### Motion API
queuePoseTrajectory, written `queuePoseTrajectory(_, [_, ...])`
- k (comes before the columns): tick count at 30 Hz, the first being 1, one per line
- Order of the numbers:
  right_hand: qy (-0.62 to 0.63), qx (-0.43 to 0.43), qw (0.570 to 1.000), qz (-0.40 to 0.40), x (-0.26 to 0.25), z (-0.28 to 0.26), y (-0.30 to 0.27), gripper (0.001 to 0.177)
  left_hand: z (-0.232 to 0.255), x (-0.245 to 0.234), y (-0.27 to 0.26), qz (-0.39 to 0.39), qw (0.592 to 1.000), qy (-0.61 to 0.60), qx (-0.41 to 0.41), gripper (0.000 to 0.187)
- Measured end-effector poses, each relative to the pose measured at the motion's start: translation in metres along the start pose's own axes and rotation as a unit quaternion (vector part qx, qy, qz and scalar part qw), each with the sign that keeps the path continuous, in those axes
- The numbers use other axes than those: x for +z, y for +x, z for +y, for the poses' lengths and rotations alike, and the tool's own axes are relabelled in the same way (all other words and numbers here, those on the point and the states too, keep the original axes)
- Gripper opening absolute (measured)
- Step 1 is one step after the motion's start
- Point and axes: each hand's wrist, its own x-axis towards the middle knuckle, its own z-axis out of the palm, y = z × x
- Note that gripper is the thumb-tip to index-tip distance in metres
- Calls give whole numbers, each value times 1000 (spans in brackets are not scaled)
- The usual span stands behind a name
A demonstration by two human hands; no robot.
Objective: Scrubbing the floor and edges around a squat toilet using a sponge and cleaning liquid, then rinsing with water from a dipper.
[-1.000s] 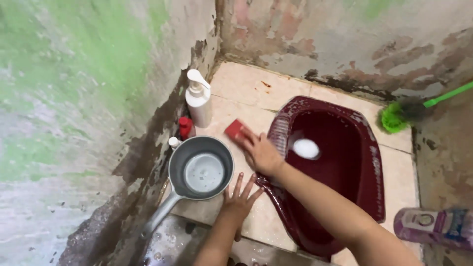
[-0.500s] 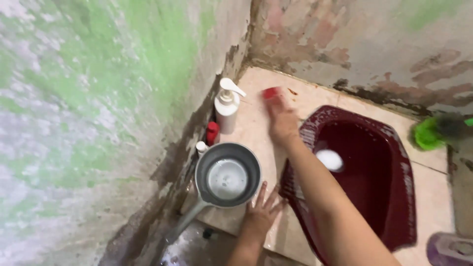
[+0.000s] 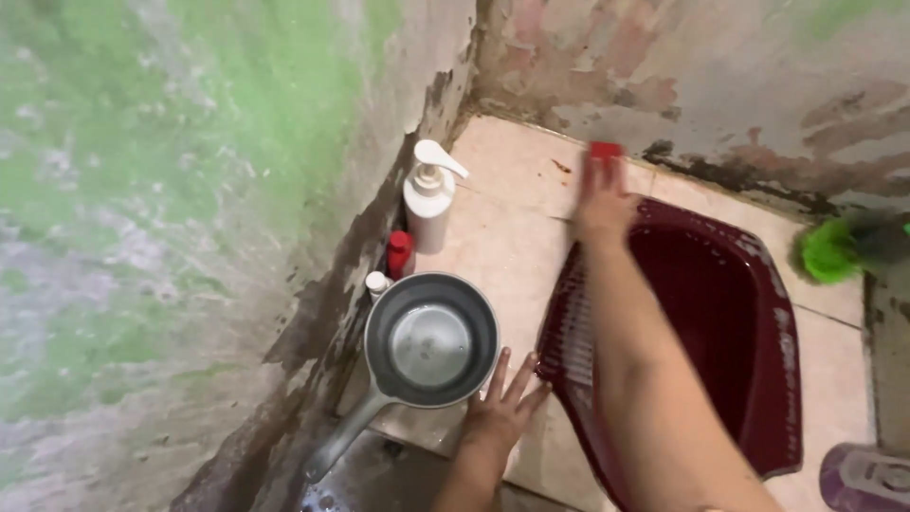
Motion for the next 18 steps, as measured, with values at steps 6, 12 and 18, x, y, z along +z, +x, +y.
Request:
queuePoseTrajectory(6, [43,217,975,-17,-52,174,-17,84,7,-79,-34,-111,993,-30,0,130])
queuePoseTrajectory(12, [-16,8,999,49,-9,161,-1,89,-8,56,19,260,959,111,39,144])
queuePoseTrajectory(18, [-21,-226,974,-10,-31,12,-65,84,20,-98,-27,-195,981,-21,-15,132])
